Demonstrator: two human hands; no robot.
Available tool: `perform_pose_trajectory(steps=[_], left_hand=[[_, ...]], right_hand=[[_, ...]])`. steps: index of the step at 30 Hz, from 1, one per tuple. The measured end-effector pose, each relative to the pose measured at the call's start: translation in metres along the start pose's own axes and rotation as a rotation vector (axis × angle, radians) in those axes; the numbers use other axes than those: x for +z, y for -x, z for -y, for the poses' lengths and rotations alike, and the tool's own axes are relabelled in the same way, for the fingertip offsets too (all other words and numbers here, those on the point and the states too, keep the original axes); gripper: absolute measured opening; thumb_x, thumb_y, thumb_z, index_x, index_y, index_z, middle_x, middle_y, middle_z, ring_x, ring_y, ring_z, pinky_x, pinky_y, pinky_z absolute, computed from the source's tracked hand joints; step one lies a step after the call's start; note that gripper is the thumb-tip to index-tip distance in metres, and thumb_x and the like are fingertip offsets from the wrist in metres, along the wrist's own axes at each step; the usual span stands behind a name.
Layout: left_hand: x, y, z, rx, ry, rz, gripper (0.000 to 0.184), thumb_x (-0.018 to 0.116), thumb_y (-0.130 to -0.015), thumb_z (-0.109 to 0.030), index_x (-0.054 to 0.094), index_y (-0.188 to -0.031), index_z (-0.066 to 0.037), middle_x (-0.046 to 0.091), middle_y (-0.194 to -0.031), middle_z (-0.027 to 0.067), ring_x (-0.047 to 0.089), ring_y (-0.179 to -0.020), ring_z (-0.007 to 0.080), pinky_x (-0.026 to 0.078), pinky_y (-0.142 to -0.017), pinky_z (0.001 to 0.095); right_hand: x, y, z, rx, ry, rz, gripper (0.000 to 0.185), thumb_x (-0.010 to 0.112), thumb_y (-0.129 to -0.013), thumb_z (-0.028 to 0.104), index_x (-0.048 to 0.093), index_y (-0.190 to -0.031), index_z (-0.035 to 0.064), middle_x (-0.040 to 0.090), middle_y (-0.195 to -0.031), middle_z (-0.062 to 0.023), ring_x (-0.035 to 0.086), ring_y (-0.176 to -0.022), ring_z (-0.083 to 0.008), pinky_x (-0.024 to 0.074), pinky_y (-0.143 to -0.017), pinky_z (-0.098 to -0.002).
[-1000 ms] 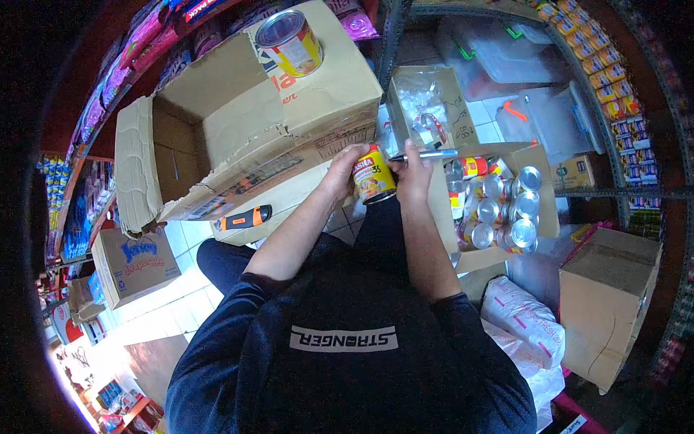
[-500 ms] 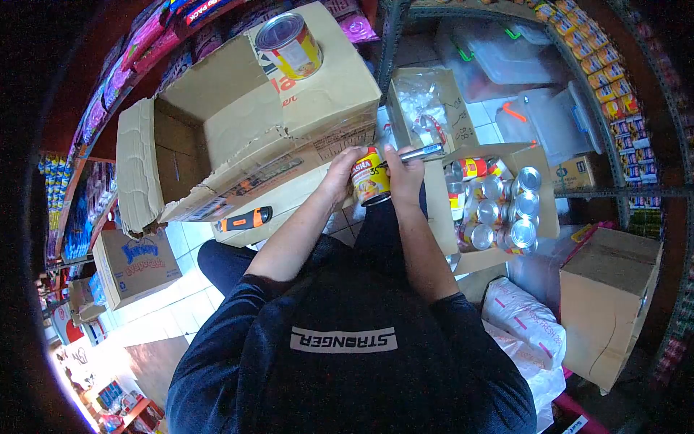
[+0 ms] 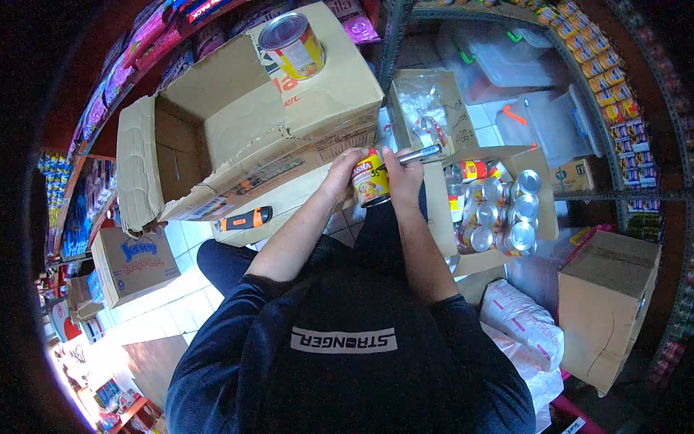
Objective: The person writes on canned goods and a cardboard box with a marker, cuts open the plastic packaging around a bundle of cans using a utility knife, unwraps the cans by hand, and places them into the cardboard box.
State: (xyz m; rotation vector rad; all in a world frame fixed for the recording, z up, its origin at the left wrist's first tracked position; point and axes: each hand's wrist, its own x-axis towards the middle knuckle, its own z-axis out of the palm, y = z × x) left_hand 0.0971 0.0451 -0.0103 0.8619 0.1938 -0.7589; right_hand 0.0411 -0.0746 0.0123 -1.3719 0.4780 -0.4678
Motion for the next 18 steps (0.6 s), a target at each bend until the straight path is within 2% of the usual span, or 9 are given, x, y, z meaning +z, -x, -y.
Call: perform_pose_trajectory(steps=[8,11,14,18], left_hand=[[-0.002,-0.001,0.0,0.016,-0.034,0.02,0.032,0.065,-0.081,-0.022,0.055,-0.103,-0.001,0.06,-0.094,0.0121,0.062,-0.086,0.0215,0.052,-0.077,0.0358],[0.002,0.004,-0.004,-0.018,0.004,0.044,0.034,0.065,-0.081,-0.023,0.054,-0.104,-0.001,0.06,-0.095,0.0121,0.062,-0.087,0.0214,0.052,-0.078,0.0354],[0.0,0.005,-0.007,-0.035,0.0,0.074,0.035,0.064,-0.082,-0.023,0.053,-0.107,-0.001,0.06,-0.096,0.0118,0.062,-0.089,0.0212,0.052,-0.079,0.035],[-0.006,0.0,-0.007,-0.019,-0.108,0.11,0.04,0.065,-0.082,-0.025,0.052,-0.111,0.0,0.061,-0.1,0.0106,0.06,-0.096,0.0209,0.05,-0.082,0.0333]], right_hand=[[-0.003,-0.003,-0.009,-0.026,-0.015,-0.015,0.024,0.065,-0.086,0.013,0.048,-0.069,0.0117,0.046,-0.06,0.0058,0.04,-0.054,-0.002,0.0314,-0.047,-0.0209],[-0.006,-0.004,-0.009,0.083,-0.151,-0.061,0.025,0.064,-0.087,0.016,0.047,-0.069,0.012,0.05,-0.062,0.0028,0.044,-0.052,-0.0052,0.0368,-0.047,-0.0224],[-0.013,-0.013,-0.018,0.186,-0.475,-0.124,0.021,0.063,-0.088,0.024,0.052,-0.078,0.0101,0.056,-0.069,-0.0018,0.053,-0.055,-0.0106,0.0466,-0.051,-0.0255],[-0.018,-0.016,-0.01,0.223,-0.593,-0.157,0.029,0.059,-0.089,0.034,0.054,-0.095,0.0053,0.059,-0.081,-0.0067,0.06,-0.065,-0.016,0.054,-0.06,-0.0305]])
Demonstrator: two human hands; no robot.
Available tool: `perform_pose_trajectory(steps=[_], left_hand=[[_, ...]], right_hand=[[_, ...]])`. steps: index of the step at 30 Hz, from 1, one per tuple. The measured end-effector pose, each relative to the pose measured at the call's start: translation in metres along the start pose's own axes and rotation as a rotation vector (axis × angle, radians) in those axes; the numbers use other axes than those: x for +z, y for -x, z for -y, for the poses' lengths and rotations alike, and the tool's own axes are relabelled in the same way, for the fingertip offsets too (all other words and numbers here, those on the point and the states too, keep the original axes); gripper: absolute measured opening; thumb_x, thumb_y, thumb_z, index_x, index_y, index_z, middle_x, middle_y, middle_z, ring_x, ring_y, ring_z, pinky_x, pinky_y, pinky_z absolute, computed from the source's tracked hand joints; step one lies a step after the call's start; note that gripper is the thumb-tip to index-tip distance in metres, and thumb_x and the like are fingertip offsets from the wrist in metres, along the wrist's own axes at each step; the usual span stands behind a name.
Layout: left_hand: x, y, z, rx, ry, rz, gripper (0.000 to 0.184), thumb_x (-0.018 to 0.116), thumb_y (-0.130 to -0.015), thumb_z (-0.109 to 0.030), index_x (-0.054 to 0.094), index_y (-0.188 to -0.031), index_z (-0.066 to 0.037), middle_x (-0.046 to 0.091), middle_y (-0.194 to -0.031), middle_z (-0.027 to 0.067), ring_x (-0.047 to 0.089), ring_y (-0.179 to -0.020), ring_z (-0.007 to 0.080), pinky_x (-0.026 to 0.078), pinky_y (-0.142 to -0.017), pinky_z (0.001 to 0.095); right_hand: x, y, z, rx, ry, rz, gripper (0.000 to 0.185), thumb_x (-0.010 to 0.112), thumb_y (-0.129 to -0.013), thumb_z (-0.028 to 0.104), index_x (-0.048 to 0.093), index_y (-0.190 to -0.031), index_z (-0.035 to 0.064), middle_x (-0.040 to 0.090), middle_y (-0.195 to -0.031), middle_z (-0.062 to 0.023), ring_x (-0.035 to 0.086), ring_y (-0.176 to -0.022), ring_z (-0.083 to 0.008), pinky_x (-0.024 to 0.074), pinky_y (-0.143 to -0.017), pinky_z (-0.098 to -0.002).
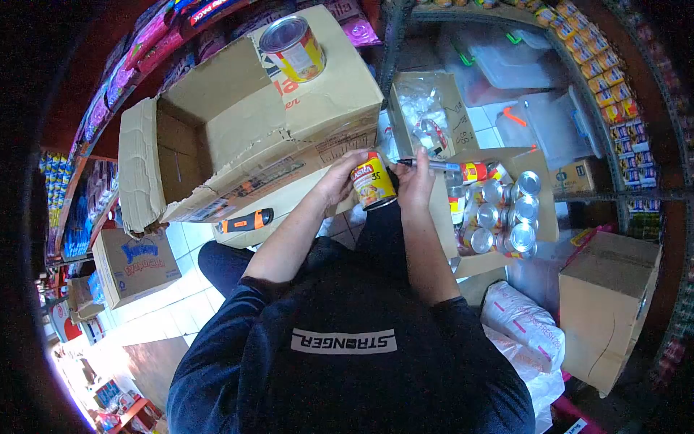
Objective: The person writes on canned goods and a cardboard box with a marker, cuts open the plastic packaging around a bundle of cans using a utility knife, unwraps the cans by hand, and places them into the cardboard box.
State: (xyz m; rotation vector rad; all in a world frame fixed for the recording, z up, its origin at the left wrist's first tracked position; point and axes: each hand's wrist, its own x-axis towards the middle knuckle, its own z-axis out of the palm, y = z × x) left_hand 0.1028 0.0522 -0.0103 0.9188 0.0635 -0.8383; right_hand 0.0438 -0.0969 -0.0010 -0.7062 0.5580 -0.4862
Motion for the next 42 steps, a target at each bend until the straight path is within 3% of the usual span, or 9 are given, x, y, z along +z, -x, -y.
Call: perform_pose_trajectory(steps=[7,11,15,20,23,27,33,34,42], left_hand=[[0.02,0.073,-0.055,0.187,-0.461,0.153,0.06,0.071,-0.073,-0.004,0.046,-0.128,0.002,0.054,-0.121,0.0122,0.05,-0.114,0.02,0.04,-0.097,0.0334],[0.038,0.158,-0.152,0.465,-0.248,0.285,0.081,0.075,-0.066,-0.004,0.035,-0.136,0.001,0.041,-0.136,0.0137,0.045,-0.123,0.0256,0.034,-0.106,0.041],[0.0,0.173,-0.239,0.914,-0.638,-0.223,0.078,0.076,-0.068,-0.03,0.044,-0.131,0.003,0.054,-0.121,0.0118,0.051,-0.113,0.0208,0.039,-0.098,0.0341],[-0.078,0.119,-0.291,0.685,-1.083,-0.375,0.041,0.076,-0.069,-0.021,0.062,-0.101,0.001,0.065,-0.09,0.0063,0.059,-0.083,0.0115,0.048,-0.078,0.027],[-0.129,0.073,-0.263,0.531,-1.538,-0.448,0.047,0.077,-0.062,-0.026,0.063,-0.095,0.005,0.065,-0.081,0.0125,0.061,-0.077,0.0198,0.05,-0.077,0.0333],[-0.115,0.035,-0.237,0.263,-1.871,-0.282,0.082,0.078,-0.055,-0.029,0.046,-0.122,0.003,0.046,-0.114,0.0236,0.047,-0.108,0.0384,0.042,-0.095,0.0407],[-0.117,-0.043,-0.245,0.352,-1.904,-0.297,0.073,0.075,-0.06,-0.031,0.048,-0.12,0.0,0.046,-0.114,0.0231,0.05,-0.106,0.039,0.043,-0.096,0.0431],[-0.114,-0.052,-0.243,0.63,-1.876,-0.247,0.065,0.074,-0.064,-0.03,0.051,-0.119,-0.004,0.049,-0.118,0.0223,0.052,-0.107,0.0379,0.043,-0.096,0.0411],[-0.159,-0.137,-0.247,0.566,-1.546,0.065,0.056,0.074,-0.076,-0.014,0.052,-0.127,-0.013,0.052,-0.13,0.0077,0.047,-0.12,0.0202,0.036,-0.103,0.0375]], right_hand=[[-0.022,-0.016,-0.007,0.0,-0.096,0.051,0.037,0.055,-0.091,0.04,0.051,-0.1,0.0042,0.059,-0.082,-0.01,0.062,-0.071,-0.0234,0.0542,-0.066,-0.0368],[-0.005,-0.005,0.002,-0.018,-0.01,0.025,0.034,0.054,-0.092,0.038,0.05,-0.097,0.0042,0.056,-0.076,-0.009,0.061,-0.068,-0.0213,0.0542,-0.066,-0.038],[-0.009,-0.005,-0.004,-0.071,0.154,0.076,0.032,0.053,-0.094,0.036,0.049,-0.097,0.0046,0.056,-0.074,-0.009,0.06,-0.063,-0.0192,0.0552,-0.064,-0.0371],[-0.003,-0.001,-0.007,-0.087,0.139,0.11,0.017,0.053,-0.095,0.023,0.048,-0.095,0.0058,0.056,-0.073,-0.0074,0.059,-0.06,-0.0161,0.0555,-0.062,-0.0335],[-0.004,0.0,-0.011,-0.134,0.213,0.173,0.017,0.053,-0.095,0.022,0.048,-0.09,0.0063,0.056,-0.072,-0.0074,0.058,-0.059,-0.0147,0.0544,-0.061,-0.0317],[-0.013,-0.004,-0.016,-0.157,0.334,0.202,0.018,0.053,-0.094,0.02,0.048,-0.084,0.0058,0.057,-0.071,-0.0071,0.054,-0.057,-0.0128,0.0494,-0.058,-0.0279],[-0.021,-0.006,-0.02,-0.182,0.484,0.241,0.02,0.056,-0.091,0.021,0.05,-0.084,0.0039,0.058,-0.075,-0.0084,0.055,-0.062,-0.0142,0.0453,-0.058,-0.0265],[-0.022,-0.006,-0.021,-0.181,0.531,0.235,0.019,0.055,-0.092,0.021,0.049,-0.085,0.0046,0.058,-0.074,-0.009,0.055,-0.062,-0.0147,0.0452,-0.058,-0.0266],[-0.015,-0.008,-0.026,-0.157,0.538,0.223,0.016,0.059,-0.09,0.017,0.049,-0.087,0.0049,0.058,-0.078,-0.0082,0.059,-0.069,-0.0158,0.047,-0.058,-0.0264]])
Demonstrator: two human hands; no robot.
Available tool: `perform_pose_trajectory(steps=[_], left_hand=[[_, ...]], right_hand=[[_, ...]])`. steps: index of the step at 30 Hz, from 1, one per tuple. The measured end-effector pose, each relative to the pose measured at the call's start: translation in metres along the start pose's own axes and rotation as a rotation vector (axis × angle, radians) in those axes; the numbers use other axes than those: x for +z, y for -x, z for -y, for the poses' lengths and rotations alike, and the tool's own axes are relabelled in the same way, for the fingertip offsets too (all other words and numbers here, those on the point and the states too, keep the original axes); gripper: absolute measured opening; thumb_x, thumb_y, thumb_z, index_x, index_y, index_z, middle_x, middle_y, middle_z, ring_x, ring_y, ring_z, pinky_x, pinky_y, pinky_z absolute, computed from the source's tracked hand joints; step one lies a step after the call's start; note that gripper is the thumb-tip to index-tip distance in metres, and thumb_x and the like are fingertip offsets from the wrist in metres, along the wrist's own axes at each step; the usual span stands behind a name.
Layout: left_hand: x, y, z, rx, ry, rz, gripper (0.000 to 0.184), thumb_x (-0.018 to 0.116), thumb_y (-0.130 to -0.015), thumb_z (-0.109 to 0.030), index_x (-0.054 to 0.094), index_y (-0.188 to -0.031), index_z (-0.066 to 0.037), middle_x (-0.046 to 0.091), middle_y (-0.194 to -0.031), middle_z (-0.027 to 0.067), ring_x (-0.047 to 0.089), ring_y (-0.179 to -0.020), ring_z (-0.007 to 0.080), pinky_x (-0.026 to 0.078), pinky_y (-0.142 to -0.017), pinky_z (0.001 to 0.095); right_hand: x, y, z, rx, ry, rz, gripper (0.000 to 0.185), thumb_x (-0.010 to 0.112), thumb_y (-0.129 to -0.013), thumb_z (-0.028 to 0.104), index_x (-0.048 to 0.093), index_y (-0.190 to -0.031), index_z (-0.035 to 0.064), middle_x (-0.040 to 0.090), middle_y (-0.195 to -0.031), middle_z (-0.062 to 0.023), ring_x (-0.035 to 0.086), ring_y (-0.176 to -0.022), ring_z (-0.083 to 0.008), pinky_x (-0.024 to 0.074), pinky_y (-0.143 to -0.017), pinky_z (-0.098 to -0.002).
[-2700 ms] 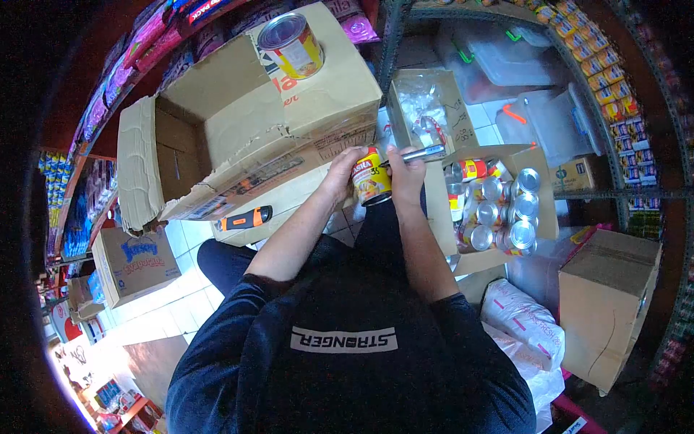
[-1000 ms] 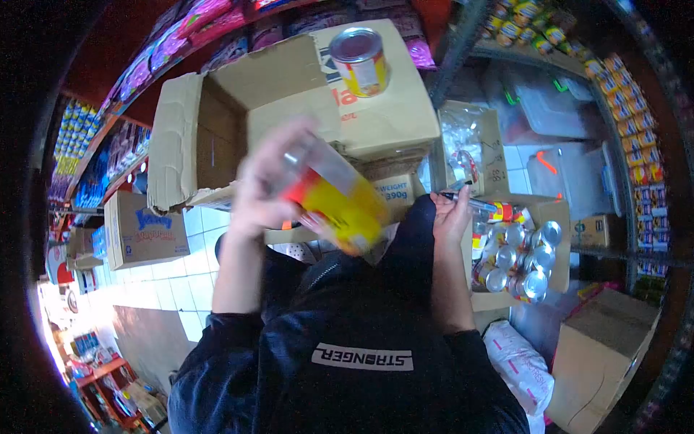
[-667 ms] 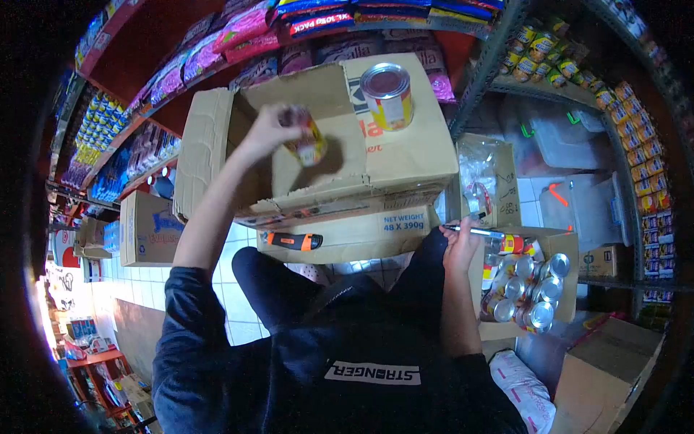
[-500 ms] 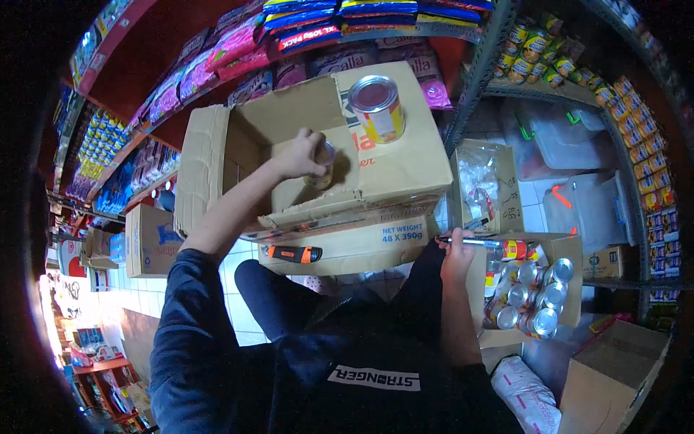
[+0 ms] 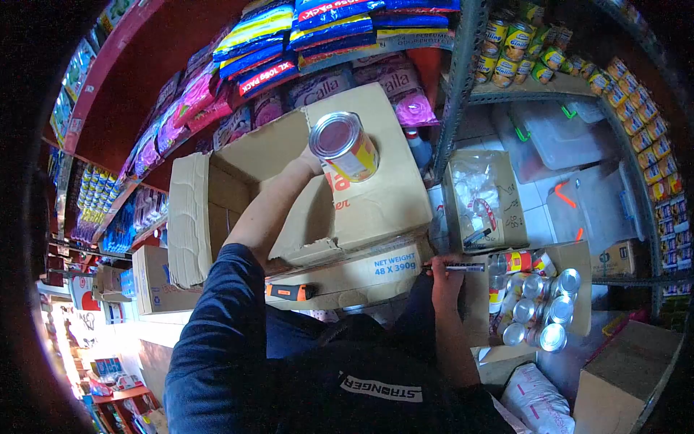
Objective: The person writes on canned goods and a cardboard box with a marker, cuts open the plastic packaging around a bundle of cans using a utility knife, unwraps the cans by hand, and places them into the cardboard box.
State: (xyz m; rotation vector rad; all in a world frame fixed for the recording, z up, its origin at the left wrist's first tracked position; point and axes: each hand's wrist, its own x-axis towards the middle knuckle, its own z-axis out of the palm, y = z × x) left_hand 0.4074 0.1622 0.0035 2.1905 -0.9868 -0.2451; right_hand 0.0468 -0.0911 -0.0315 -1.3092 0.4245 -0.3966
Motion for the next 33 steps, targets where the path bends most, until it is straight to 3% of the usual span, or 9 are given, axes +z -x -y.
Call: perform_pose_trajectory(steps=[6,9,12,15,17,20,25,28,33], left_hand=[[0.01,0.033,0.0,-0.158,-0.572,-0.246,0.039,0.053,-0.081,-0.02,0.058,-0.118,-0.008,0.053,-0.125,0.0115,0.043,-0.121,0.0267,0.03,-0.103,0.0493],[-0.003,0.037,-0.041,-0.238,-1.196,0.064,0.049,0.05,-0.081,-0.019,0.05,-0.128,-0.004,0.041,-0.138,0.0128,0.029,-0.132,0.0285,0.021,-0.106,0.0569],[0.022,0.037,-0.014,-0.302,-1.237,-0.158,0.058,0.053,-0.081,-0.028,0.043,-0.136,-0.009,0.034,-0.144,0.0125,0.021,-0.137,0.029,0.016,-0.107,0.0592],[0.066,0.012,0.04,-0.087,-0.035,-0.331,0.062,0.056,-0.079,-0.038,0.045,-0.134,-0.012,0.037,-0.142,0.0125,0.026,-0.135,0.0274,0.023,-0.105,0.0538],[0.049,0.01,-0.006,-0.048,0.211,-0.138,0.062,0.058,-0.079,-0.041,0.047,-0.132,-0.012,0.042,-0.139,0.013,0.032,-0.132,0.0273,0.028,-0.103,0.0501],[0.003,0.015,-0.063,0.004,0.209,0.128,0.062,0.059,-0.078,-0.046,0.05,-0.129,-0.012,0.048,-0.134,0.0138,0.041,-0.126,0.0273,0.036,-0.099,0.0447],[-0.035,0.017,-0.045,-0.319,-0.466,0.218,0.058,0.061,-0.077,-0.048,0.056,-0.117,-0.006,0.063,-0.112,0.0152,0.061,-0.102,0.0277,0.048,-0.085,0.0343],[-0.018,0.036,-0.052,-0.5,-0.334,0.002,0.051,0.06,-0.081,-0.044,0.057,-0.114,-0.005,0.063,-0.11,0.0135,0.062,-0.097,0.0238,0.05,-0.082,0.0372],[0.032,0.043,-0.06,-0.488,0.772,-0.016,0.044,0.061,-0.085,-0.034,0.056,-0.12,-0.008,0.063,-0.112,0.0096,0.06,-0.099,0.0175,0.049,-0.084,0.0345]], right_hand=[[0.002,0.003,0.001,0.001,0.098,0.013,0.015,0.062,-0.088,0.015,0.051,-0.087,0.0048,0.058,-0.08,-0.0072,0.06,-0.072,-0.016,0.0499,-0.059,-0.026],[0.002,0.004,0.0,-0.014,0.095,0.003,0.015,0.064,-0.086,0.014,0.053,-0.087,0.004,0.056,-0.075,-0.0037,0.056,-0.064,-0.0108,0.0482,-0.059,-0.0254],[0.003,0.005,-0.001,0.009,0.077,0.005,0.016,0.064,-0.086,0.016,0.053,-0.085,0.0046,0.055,-0.074,-0.0027,0.055,-0.064,-0.0092,0.0476,-0.059,-0.0252],[0.009,0.007,0.008,-0.017,0.154,0.002,0.019,0.064,-0.086,0.019,0.053,-0.083,0.0047,0.054,-0.072,-0.0016,0.052,-0.062,-0.0078,0.0442,-0.056,-0.024],[0.007,0.006,0.004,-0.041,0.186,0.021,0.021,0.065,-0.087,0.021,0.053,-0.082,0.0048,0.054,-0.069,-0.0007,0.05,-0.06,-0.0073,0.0415,-0.054,-0.0234],[0.005,0.005,0.0,-0.073,0.23,0.038,0.022,0.066,-0.086,0.023,0.054,-0.082,0.0048,0.052,-0.067,0.0005,0.048,-0.06,-0.0067,0.0384,-0.053,-0.0232],[0.006,0.011,0.005,-0.083,0.299,0.068,0.014,0.062,-0.086,0.016,0.054,-0.082,0.0047,0.056,-0.072,-0.0026,0.053,-0.061,-0.0095,0.0431,-0.056,-0.0252],[0.01,0.012,0.008,-0.131,0.309,0.091,0.016,0.064,-0.086,0.017,0.055,-0.081,0.0042,0.055,-0.069,-0.0015,0.052,-0.062,-0.0088,0.0423,-0.057,-0.0247],[0.008,0.016,0.002,-0.119,0.306,0.12,0.021,0.066,-0.086,0.019,0.055,-0.079,0.0034,0.056,-0.067,0.0003,0.052,-0.064,-0.0071,0.0431,-0.06,-0.0248]])
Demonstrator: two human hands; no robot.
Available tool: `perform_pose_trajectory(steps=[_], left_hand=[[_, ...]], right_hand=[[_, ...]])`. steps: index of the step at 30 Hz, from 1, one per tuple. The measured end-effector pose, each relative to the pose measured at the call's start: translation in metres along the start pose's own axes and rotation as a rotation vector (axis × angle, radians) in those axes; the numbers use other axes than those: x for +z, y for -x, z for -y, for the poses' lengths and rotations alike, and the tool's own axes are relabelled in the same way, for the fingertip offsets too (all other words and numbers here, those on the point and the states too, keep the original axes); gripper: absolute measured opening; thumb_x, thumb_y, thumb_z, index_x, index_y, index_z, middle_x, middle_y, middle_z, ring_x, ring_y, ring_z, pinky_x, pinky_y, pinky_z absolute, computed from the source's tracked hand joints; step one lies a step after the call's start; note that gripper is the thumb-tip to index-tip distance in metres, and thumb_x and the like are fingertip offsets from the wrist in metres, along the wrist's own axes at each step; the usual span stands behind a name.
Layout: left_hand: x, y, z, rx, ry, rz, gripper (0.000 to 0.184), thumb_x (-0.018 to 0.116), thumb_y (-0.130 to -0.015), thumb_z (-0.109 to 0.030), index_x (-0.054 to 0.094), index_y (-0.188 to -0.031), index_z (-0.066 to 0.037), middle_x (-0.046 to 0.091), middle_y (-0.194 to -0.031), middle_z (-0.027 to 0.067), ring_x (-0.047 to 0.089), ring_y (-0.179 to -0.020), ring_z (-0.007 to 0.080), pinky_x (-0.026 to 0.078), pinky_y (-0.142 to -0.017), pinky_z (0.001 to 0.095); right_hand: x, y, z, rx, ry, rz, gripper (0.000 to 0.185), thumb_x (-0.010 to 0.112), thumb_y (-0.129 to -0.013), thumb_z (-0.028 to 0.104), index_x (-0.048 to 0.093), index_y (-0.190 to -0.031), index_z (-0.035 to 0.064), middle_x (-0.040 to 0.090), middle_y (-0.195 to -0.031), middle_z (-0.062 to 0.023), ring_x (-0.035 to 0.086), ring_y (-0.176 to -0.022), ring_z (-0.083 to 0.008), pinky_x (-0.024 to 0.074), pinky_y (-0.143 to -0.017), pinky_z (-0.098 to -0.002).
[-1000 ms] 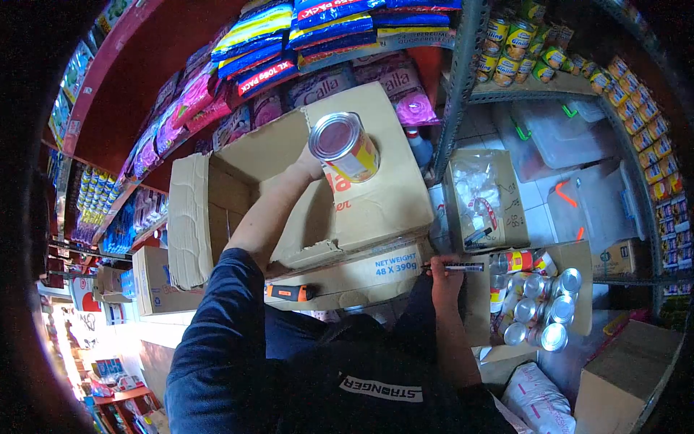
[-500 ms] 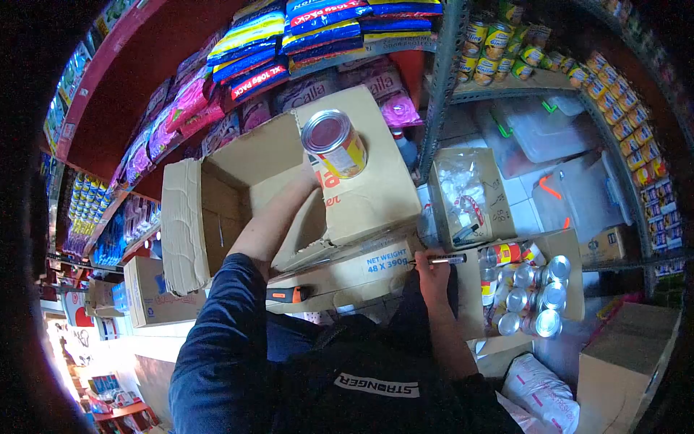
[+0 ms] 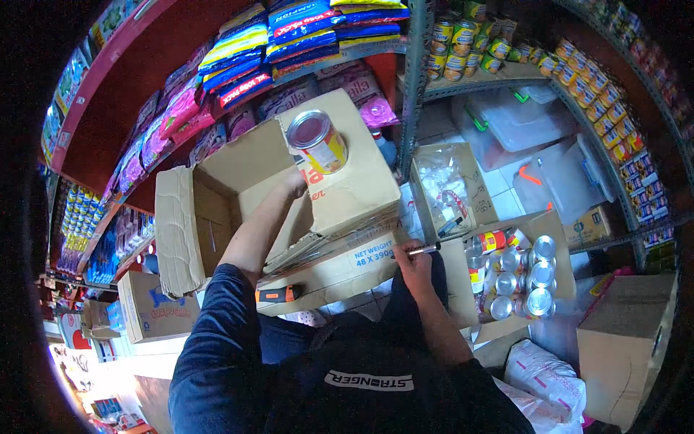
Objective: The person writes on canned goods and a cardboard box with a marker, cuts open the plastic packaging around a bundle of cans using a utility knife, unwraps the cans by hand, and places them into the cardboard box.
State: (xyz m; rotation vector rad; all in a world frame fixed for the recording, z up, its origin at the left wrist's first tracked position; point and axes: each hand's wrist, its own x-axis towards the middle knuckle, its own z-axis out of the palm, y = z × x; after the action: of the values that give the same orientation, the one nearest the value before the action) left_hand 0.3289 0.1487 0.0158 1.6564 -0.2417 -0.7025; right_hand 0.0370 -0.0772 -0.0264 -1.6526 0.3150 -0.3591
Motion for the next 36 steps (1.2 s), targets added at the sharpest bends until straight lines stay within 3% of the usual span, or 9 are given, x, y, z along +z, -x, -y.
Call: perform_pose_trajectory(steps=[4,10,12,14,18,20,26,31,36], left_hand=[[0.003,0.012,-0.019,0.017,-0.101,0.131,0.042,0.064,-0.083,-0.021,0.056,-0.122,-0.008,0.062,-0.112,0.007,0.057,-0.103,0.0155,0.046,-0.09,0.0344],[-0.048,0.015,-0.043,-0.235,-1.063,0.175,0.074,0.062,-0.075,-0.052,0.053,-0.124,0.002,0.057,-0.122,0.0206,0.056,-0.111,0.0291,0.042,-0.095,0.0356],[-0.033,0.05,-0.093,-0.231,-1.143,0.167,0.058,0.057,-0.084,-0.042,0.054,-0.123,0.002,0.06,-0.118,0.0202,0.059,-0.107,0.0297,0.043,-0.095,0.0336],[-0.035,0.079,-0.102,-0.007,-1.112,0.09,0.065,0.058,-0.083,-0.046,0.052,-0.123,0.005,0.06,-0.117,0.0226,0.059,-0.107,0.0309,0.043,-0.096,0.0338],[0.025,0.194,-0.136,0.017,-0.844,0.15,0.08,0.056,-0.08,-0.056,0.044,-0.13,0.006,0.059,-0.117,0.0232,0.058,-0.11,0.0335,0.044,-0.094,0.0383],[0.064,0.244,-0.145,-0.086,-1.056,0.142,0.078,0.062,-0.077,-0.054,0.046,-0.13,0.0,0.064,-0.103,0.0212,0.062,-0.099,0.0346,0.047,-0.087,0.0415],[0.089,0.234,-0.036,0.581,-1.295,-0.767,0.038,0.073,-0.071,-0.039,0.062,-0.094,-0.011,0.057,-0.066,0.0058,0.059,-0.065,0.0246,0.045,-0.06,0.0379],[0.076,0.225,-0.033,0.621,-1.24,-0.729,0.034,0.075,-0.07,-0.038,0.062,-0.087,-0.012,0.055,-0.063,0.0037,0.056,-0.06,0.023,0.043,-0.058,0.0369],[0.072,0.221,-0.031,0.612,-1.259,-0.729,0.035,0.075,-0.07,-0.04,0.062,-0.087,-0.012,0.054,-0.062,0.0031,0.056,-0.06,0.0232,0.042,-0.057,0.0368]], right_hand=[[0.003,-0.005,0.008,-0.06,0.034,-0.041,0.021,0.067,-0.085,0.018,0.055,-0.076,0.0038,0.056,-0.064,-0.0007,0.052,-0.061,-0.0075,0.0432,-0.056,-0.0261],[0.0,-0.006,-0.007,-0.025,0.028,-0.05,0.02,0.067,-0.084,0.017,0.054,-0.075,0.0035,0.056,-0.063,-0.0008,0.052,-0.06,-0.0091,0.0434,-0.055,-0.0268],[0.0,-0.004,-0.003,-0.027,0.05,-0.079,0.023,0.066,-0.085,0.018,0.053,-0.076,0.0015,0.056,-0.062,-0.003,0.053,-0.061,-0.0091,0.0435,-0.055,-0.0272],[0.001,-0.002,-0.005,-0.046,-0.079,-0.104,0.024,0.065,-0.086,0.019,0.053,-0.076,0.0008,0.056,-0.061,-0.0038,0.053,-0.061,-0.0085,0.0434,-0.054,-0.0271],[-0.004,-0.001,0.004,-0.02,0.027,-0.062,0.021,0.065,-0.086,0.018,0.053,-0.077,0.0031,0.055,-0.063,-0.0019,0.052,-0.06,-0.0079,0.0421,-0.054,-0.025],[-0.001,-0.002,-0.005,-0.005,-0.021,-0.053,0.018,0.065,-0.086,0.014,0.051,-0.077,0.0061,0.053,-0.064,-0.0005,0.05,-0.058,-0.0074,0.0396,-0.051,-0.023],[-0.013,-0.009,0.023,0.178,-0.412,-0.288,0.024,0.058,-0.09,0.025,0.051,-0.103,0.0049,0.059,-0.069,-0.0062,0.054,-0.058,-0.0111,0.0437,-0.052,-0.0256],[-0.006,-0.009,0.011,0.148,-0.443,-0.182,0.051,0.053,-0.092,0.018,0.034,-0.137,0.0025,0.063,-0.098,-0.0132,0.06,-0.072,-0.0153,0.0497,-0.074,-0.0293],[0.006,-0.002,0.006,0.012,0.055,0.048,0.042,0.058,-0.088,0.02,0.049,-0.126,0.0028,0.065,-0.091,-0.0133,0.063,-0.072,-0.0187,0.0505,-0.071,-0.0303]])
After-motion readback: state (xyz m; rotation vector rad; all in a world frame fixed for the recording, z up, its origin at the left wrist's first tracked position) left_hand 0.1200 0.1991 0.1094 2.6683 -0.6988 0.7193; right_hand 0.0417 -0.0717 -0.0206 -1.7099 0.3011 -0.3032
